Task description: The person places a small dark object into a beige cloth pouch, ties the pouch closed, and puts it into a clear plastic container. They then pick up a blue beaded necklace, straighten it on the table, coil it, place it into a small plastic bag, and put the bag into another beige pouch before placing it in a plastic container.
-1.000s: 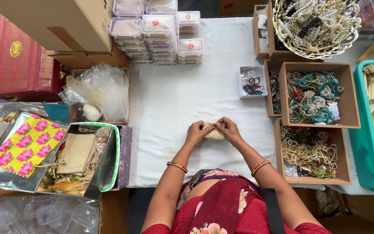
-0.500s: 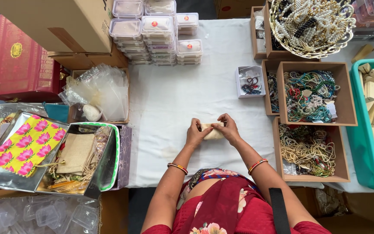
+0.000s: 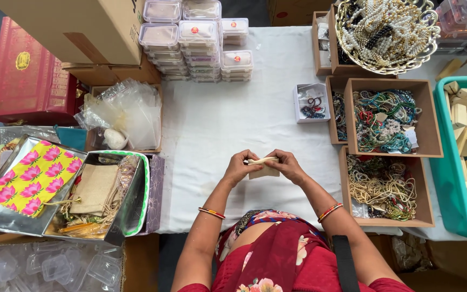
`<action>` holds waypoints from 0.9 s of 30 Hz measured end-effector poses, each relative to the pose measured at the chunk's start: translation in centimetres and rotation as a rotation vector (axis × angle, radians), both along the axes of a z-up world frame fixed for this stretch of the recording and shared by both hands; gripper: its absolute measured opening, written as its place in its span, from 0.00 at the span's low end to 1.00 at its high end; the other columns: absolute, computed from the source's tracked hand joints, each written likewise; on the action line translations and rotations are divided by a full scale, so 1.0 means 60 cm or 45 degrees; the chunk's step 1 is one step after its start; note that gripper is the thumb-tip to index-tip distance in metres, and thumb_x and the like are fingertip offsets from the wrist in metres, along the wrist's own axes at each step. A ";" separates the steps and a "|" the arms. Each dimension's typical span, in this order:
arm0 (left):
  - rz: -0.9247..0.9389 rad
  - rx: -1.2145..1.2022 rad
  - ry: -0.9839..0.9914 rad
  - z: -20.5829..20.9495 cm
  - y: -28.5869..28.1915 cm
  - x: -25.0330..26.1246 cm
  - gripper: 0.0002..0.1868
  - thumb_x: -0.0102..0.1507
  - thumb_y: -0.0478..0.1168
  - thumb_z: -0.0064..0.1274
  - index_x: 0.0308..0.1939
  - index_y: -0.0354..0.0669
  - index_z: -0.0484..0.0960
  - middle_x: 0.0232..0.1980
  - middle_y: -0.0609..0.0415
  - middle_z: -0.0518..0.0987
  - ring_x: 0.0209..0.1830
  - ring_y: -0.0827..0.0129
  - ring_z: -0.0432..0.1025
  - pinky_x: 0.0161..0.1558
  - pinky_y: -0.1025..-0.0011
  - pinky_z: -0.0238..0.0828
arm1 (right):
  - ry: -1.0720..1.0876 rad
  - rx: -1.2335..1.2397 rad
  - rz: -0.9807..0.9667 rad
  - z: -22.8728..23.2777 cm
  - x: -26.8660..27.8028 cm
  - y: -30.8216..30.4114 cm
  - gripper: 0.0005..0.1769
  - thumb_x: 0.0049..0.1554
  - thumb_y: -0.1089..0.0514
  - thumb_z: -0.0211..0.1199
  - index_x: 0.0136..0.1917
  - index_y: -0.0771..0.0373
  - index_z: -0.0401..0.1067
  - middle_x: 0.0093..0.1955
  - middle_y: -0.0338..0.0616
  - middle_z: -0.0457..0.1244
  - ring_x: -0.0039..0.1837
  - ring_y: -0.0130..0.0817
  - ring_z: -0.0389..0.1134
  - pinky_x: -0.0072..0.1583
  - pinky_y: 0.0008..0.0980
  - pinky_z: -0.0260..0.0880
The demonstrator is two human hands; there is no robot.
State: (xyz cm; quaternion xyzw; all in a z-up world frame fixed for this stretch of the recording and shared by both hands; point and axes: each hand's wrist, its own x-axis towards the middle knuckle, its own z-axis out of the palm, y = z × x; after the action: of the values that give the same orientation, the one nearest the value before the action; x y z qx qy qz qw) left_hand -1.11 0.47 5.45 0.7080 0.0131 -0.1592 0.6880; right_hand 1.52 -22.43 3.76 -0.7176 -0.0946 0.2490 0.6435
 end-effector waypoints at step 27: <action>0.138 0.620 -0.250 0.059 -0.045 -0.016 0.19 0.59 0.44 0.65 0.46 0.43 0.71 0.40 0.50 0.83 0.40 0.58 0.81 0.41 0.61 0.76 | -0.785 -0.422 -0.223 0.136 -0.010 0.018 0.21 0.49 0.58 0.75 0.55 0.64 0.75 0.46 0.46 0.65 0.47 0.37 0.71 0.50 0.34 0.74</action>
State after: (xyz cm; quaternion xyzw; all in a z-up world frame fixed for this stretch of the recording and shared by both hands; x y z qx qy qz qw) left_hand -2.05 -2.22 8.99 0.8628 0.0220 -0.0448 0.5030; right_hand 0.91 -21.35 11.91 -0.8589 -0.1809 -0.0234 0.4786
